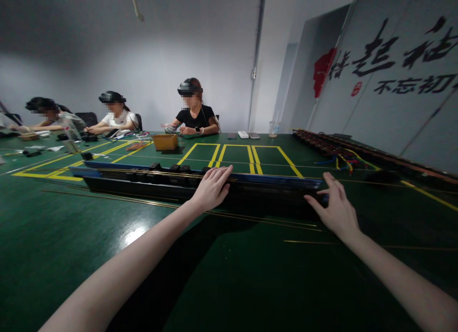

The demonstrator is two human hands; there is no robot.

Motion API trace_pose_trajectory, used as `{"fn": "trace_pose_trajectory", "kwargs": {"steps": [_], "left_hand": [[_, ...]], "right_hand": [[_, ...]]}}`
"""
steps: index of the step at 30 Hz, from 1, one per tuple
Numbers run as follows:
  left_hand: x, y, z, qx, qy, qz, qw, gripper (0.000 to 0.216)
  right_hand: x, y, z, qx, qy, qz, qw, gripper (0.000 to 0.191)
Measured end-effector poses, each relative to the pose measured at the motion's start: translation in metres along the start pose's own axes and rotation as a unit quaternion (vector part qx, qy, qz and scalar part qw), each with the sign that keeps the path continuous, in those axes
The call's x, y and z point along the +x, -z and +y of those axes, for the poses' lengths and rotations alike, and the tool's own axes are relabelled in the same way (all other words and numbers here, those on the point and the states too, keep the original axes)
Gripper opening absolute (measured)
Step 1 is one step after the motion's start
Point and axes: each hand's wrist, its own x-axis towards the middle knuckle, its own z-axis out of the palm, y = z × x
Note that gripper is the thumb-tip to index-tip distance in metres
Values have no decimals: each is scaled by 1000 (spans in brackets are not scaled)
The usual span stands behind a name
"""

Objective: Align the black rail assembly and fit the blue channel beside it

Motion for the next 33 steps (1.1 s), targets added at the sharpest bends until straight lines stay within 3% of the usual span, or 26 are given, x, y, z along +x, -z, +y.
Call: {"fn": "trace_pose_trajectory", "kwargs": {"steps": [9, 22, 33], "left_hand": [[5, -18, 12, 41, -51, -17, 998, 48], [7, -17, 10, 89, -21, -6, 996, 43], [12, -12, 14, 70, 7, -44, 997, 44]], "right_hand": [[3, -1, 3, 32, -45, 57, 997, 70], [3, -1, 3, -3, -38, 38, 999, 58], [3, -3, 4, -21, -44, 52, 997, 56]]}}
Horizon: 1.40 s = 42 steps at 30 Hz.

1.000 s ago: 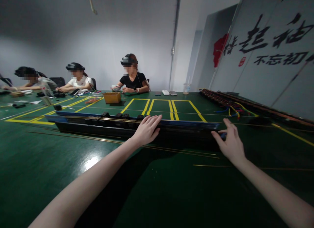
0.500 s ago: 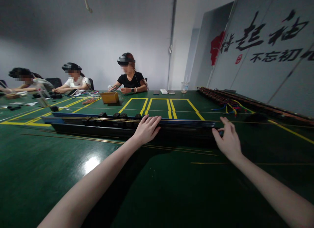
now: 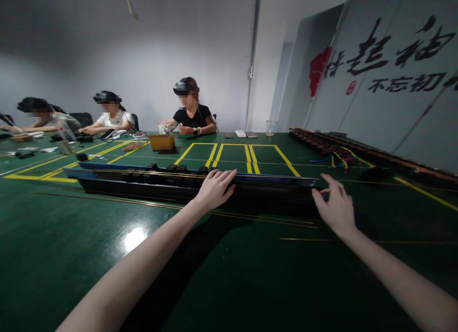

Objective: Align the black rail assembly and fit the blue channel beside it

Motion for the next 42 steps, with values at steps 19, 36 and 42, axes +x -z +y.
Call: {"fn": "trace_pose_trajectory", "kwargs": {"steps": [19, 36, 42], "left_hand": [[-17, 10, -25, 2, -36, 13, 999, 42], [-34, 15, -46, 3, -31, -25, 999, 64], [-37, 16, -48, 11, -38, -42, 998, 73]], "right_hand": [[-2, -1, -2, -48, 154, -2, 987, 51], [-2, -2, -1, -89, 196, -52, 975, 84], [-3, -4, 1, -68, 255, -47, 963, 83]]}}
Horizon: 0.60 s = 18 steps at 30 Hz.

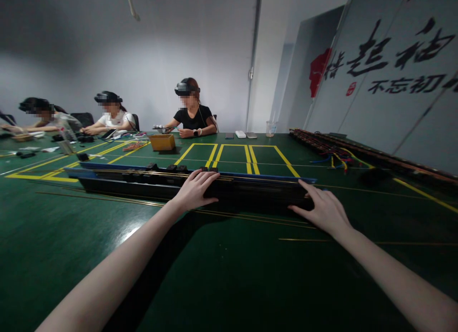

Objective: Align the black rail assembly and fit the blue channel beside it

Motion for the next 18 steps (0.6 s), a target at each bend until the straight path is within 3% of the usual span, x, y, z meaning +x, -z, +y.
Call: {"fn": "trace_pose_trajectory", "kwargs": {"steps": [6, 18], "left_hand": [[0, 2, -3, 6, -6, -12, 1000, 82], [2, 4, -3, -5, -9, 7, 1000, 69]], "right_hand": [[-2, -2, 4, -10, 3, -14, 1000, 87], [1, 5, -1, 10, -27, -37, 999, 89]]}}
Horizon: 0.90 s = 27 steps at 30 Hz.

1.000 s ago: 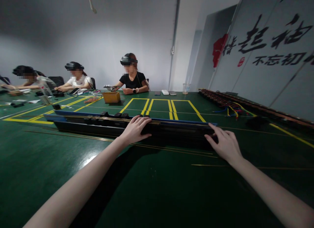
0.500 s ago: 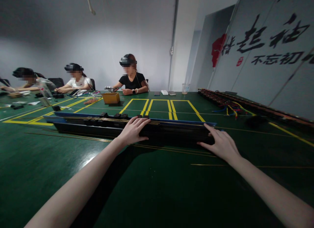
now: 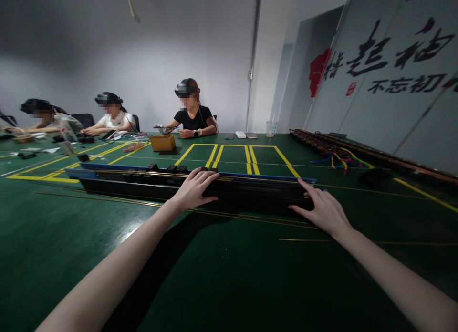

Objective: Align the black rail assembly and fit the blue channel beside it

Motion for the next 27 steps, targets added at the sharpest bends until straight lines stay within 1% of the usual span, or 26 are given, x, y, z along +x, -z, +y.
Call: {"fn": "trace_pose_trajectory", "kwargs": {"steps": [4, 13, 18, 24, 27], "left_hand": [[3, 0, 4, -5, 3, 11, 1000, 55], [10, 5, 8, -27, 30, 0, 999, 53], [11, 8, 9, -23, 36, -2, 999, 50], [2, 5, -1, -6, 9, 17, 1000, 52], [-3, 3, -8, 0, 18, 33, 999, 51]], "right_hand": [[0, 2, -3, 21, -5, 0, 1000, 85], [0, -4, 0, 19, 9, 10, 1000, 80], [-1, -7, 1, 31, 36, 6, 999, 76], [0, -6, -1, 22, 78, -5, 997, 69], [1, -2, -6, 12, 91, -16, 996, 65]]}}
